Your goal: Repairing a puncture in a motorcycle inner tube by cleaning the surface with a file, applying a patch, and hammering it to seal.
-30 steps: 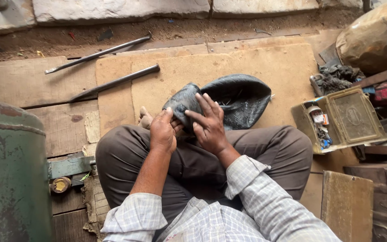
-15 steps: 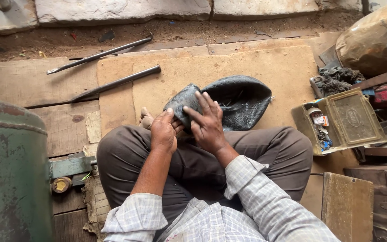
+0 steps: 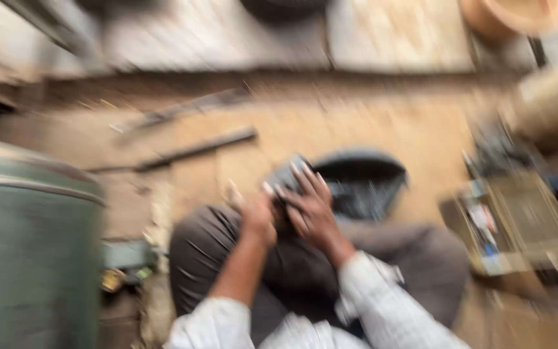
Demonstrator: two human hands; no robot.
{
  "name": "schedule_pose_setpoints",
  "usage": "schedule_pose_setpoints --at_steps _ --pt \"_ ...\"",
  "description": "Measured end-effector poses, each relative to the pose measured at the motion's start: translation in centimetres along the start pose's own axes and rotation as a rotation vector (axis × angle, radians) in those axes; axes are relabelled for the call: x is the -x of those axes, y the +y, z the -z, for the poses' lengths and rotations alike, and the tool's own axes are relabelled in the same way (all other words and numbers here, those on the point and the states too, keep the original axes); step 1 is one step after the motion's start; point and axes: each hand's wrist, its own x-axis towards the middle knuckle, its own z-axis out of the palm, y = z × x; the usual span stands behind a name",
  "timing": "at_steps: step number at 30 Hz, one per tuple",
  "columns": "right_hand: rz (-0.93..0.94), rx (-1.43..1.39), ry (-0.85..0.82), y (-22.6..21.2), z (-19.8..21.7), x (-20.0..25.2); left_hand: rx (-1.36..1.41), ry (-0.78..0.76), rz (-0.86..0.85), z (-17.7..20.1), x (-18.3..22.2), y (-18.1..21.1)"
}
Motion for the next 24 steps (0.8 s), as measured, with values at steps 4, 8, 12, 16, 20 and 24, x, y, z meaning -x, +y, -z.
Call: schedule_pose_setpoints --at_steps 4,8,12,16,20,24 --pt "0.049 0.027 0.066 1.1 -0.4 -0.6 -0.038 0.054 0.011 -6.9 3.4 6.6" --pt "-0.030 0.087 0.056 0.0 0.1 0.2 -0.042 -0.043 0.104 -7.9 5.9 8.0" --pt "-0.056 0.129 0.074 -0.1 0.0 0.5 -0.063 -0.044 0.136 -8.9 7.0 9.3" --pt "-0.068 0.109 0.064 -0.5 -0.2 -0.3 -0.040 -0.070 0.102 -7.7 5.7 7.7" --pt "-0.009 0.098 0.045 0.6 -0.8 0.4 -0.071 -0.027 0.119 -8.6 6.3 9.1" --pt "-0.118 0.094 0.056 0.5 -0.5 0.2 -0.039 -0.080 0.080 -7.7 5.7 7.7"
